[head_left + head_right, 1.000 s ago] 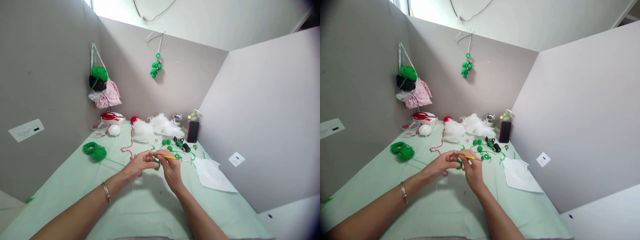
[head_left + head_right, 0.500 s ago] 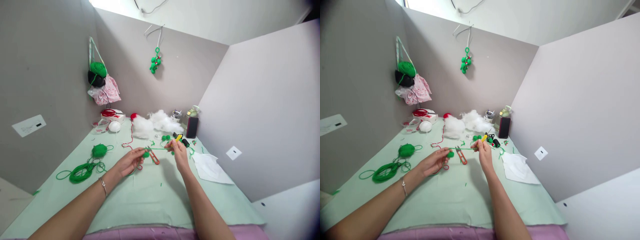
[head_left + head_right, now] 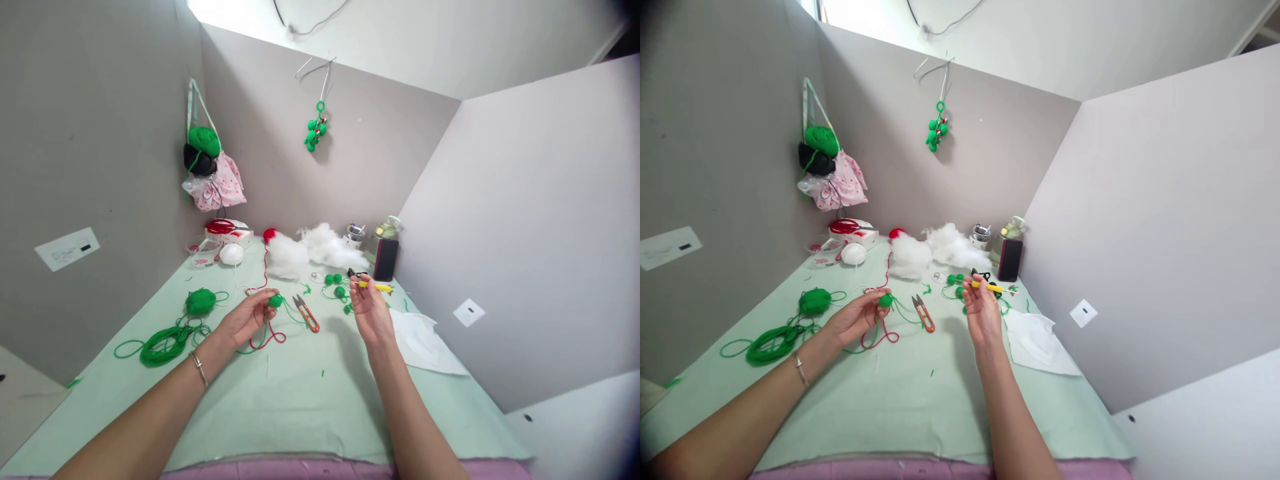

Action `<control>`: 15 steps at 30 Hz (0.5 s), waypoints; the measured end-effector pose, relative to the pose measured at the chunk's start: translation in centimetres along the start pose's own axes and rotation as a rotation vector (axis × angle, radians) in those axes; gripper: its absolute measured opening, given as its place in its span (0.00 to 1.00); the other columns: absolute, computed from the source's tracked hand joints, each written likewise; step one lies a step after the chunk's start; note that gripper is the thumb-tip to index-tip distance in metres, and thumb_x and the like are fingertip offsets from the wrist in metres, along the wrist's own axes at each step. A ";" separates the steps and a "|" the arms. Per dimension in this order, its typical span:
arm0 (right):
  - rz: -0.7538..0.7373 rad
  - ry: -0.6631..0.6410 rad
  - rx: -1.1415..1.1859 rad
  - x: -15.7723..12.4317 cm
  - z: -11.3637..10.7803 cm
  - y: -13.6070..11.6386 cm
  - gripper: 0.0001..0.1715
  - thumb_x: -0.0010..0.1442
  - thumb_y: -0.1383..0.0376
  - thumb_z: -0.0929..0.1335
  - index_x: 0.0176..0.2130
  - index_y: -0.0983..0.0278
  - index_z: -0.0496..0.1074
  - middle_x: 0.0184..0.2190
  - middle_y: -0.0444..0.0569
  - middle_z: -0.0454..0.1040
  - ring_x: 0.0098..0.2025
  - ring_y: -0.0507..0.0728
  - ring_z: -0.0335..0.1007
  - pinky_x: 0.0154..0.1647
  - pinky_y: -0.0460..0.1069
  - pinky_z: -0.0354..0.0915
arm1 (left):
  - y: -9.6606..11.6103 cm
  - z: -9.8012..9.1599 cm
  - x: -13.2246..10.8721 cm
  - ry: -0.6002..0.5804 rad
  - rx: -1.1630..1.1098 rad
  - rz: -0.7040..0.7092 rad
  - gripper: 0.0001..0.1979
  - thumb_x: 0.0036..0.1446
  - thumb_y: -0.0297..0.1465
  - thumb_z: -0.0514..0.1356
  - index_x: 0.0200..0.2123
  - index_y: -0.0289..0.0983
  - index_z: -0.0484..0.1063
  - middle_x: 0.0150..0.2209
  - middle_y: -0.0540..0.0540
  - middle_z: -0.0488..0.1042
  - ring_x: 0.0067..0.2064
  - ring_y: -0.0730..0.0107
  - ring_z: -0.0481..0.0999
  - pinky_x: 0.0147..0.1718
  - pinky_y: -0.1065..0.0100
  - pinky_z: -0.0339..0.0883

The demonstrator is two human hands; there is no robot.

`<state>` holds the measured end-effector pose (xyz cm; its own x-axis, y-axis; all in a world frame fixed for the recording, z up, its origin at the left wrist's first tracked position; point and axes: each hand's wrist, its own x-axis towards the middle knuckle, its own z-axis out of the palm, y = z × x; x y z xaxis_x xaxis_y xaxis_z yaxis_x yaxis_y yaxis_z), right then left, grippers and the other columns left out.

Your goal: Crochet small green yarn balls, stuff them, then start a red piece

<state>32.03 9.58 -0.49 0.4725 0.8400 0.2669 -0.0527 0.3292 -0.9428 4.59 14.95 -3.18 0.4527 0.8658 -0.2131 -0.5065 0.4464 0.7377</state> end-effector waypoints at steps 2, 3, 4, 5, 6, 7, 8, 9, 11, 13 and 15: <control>0.003 -0.008 -0.053 0.2 -0.5 0.2 0.32 0.54 0.36 0.69 0.39 0.61 0.73 0.31 0.47 0.76 0.29 0.54 0.71 0.30 0.50 0.69 | 0.0 -0.1 0.1 0.005 0.001 0.005 0.18 0.67 0.36 0.62 0.56 0.36 0.72 0.55 0.40 0.75 0.50 0.58 0.78 0.47 0.53 0.77; 0.014 -0.025 -0.101 0.1 -0.7 0.3 0.31 0.55 0.37 0.68 0.38 0.61 0.74 0.28 0.46 0.74 0.26 0.53 0.68 0.27 0.49 0.66 | 0.0 -0.2 0.2 0.010 0.001 0.011 0.18 0.67 0.36 0.62 0.56 0.36 0.72 0.55 0.40 0.75 0.50 0.58 0.78 0.47 0.52 0.77; 0.029 -0.050 -0.162 0.0 -0.8 0.6 0.30 0.56 0.39 0.69 0.37 0.62 0.74 0.25 0.45 0.72 0.23 0.52 0.64 0.25 0.49 0.63 | 0.0 -0.3 0.4 0.017 0.002 0.018 0.18 0.67 0.36 0.62 0.57 0.36 0.72 0.55 0.40 0.75 0.50 0.58 0.78 0.47 0.52 0.77; 0.045 -0.078 -0.229 -0.2 -0.8 0.9 0.27 0.56 0.42 0.70 0.34 0.63 0.75 0.22 0.44 0.69 0.22 0.52 0.61 0.24 0.49 0.61 | -0.1 -0.4 0.5 0.024 0.003 0.027 0.18 0.67 0.36 0.62 0.57 0.36 0.71 0.55 0.39 0.75 0.50 0.57 0.78 0.48 0.52 0.76; 0.060 -0.105 -0.299 -0.4 -0.7 1.2 0.24 0.55 0.45 0.72 0.31 0.63 0.75 0.19 0.43 0.67 0.22 0.52 0.60 0.25 0.48 0.59 | -0.2 -0.5 0.6 0.031 0.007 0.036 0.18 0.67 0.37 0.62 0.57 0.36 0.71 0.56 0.39 0.74 0.51 0.57 0.78 0.48 0.52 0.76; 0.069 -0.130 -0.364 -0.7 -0.6 1.5 0.21 0.53 0.48 0.74 0.28 0.63 0.75 0.18 0.43 0.66 0.23 0.53 0.60 0.26 0.49 0.59 | -0.4 -0.5 0.7 0.035 0.013 0.045 0.19 0.67 0.37 0.62 0.57 0.36 0.71 0.56 0.39 0.74 0.51 0.57 0.78 0.48 0.52 0.76; 0.072 -0.150 -0.419 -1.0 -0.3 1.8 0.18 0.51 0.51 0.76 0.27 0.62 0.74 0.19 0.44 0.67 0.25 0.55 0.63 0.29 0.49 0.60 | -0.5 -0.5 0.8 0.036 0.023 0.050 0.18 0.67 0.37 0.62 0.57 0.36 0.71 0.55 0.40 0.75 0.50 0.57 0.78 0.47 0.52 0.77; 0.069 -0.169 -0.462 -1.4 0.0 2.0 0.17 0.50 0.53 0.77 0.27 0.62 0.74 0.21 0.46 0.69 0.28 0.56 0.66 0.32 0.49 0.61 | -0.8 -0.4 0.8 0.033 0.036 0.054 0.17 0.67 0.36 0.62 0.56 0.36 0.72 0.54 0.40 0.75 0.49 0.59 0.79 0.46 0.53 0.77; 0.052 -0.218 -0.507 -2.2 1.0 2.2 0.15 0.52 0.53 0.75 0.32 0.62 0.76 0.30 0.50 0.75 0.36 0.60 0.70 0.37 0.51 0.64 | -1.4 0.0 0.5 0.014 0.067 0.056 0.13 0.66 0.34 0.63 0.50 0.34 0.74 0.48 0.43 0.78 0.42 0.65 0.79 0.41 0.60 0.77; 0.044 -0.315 -0.507 -3.1 2.2 2.2 0.18 0.58 0.51 0.71 0.40 0.61 0.77 0.35 0.51 0.77 0.38 0.60 0.73 0.40 0.52 0.66 | -2.2 0.8 -0.1 -0.017 0.104 0.056 0.08 0.61 0.31 0.67 0.41 0.33 0.76 0.39 0.46 0.78 0.34 0.72 0.78 0.36 0.68 0.74; 0.049 -0.445 -0.475 -4.2 3.5 2.2 0.21 0.62 0.48 0.67 0.45 0.60 0.76 0.33 0.49 0.78 0.35 0.59 0.74 0.37 0.52 0.69 | -3.1 1.5 -0.8 -0.049 0.150 0.057 0.09 0.56 0.30 0.71 0.37 0.33 0.76 0.33 0.47 0.78 0.29 0.74 0.76 0.31 0.71 0.70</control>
<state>26.82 8.28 -2.99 0.0642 0.9812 0.1821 0.3780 0.1450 -0.9144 6.93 12.58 -4.30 0.4638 0.8749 -0.1396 -0.4185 0.3553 0.8359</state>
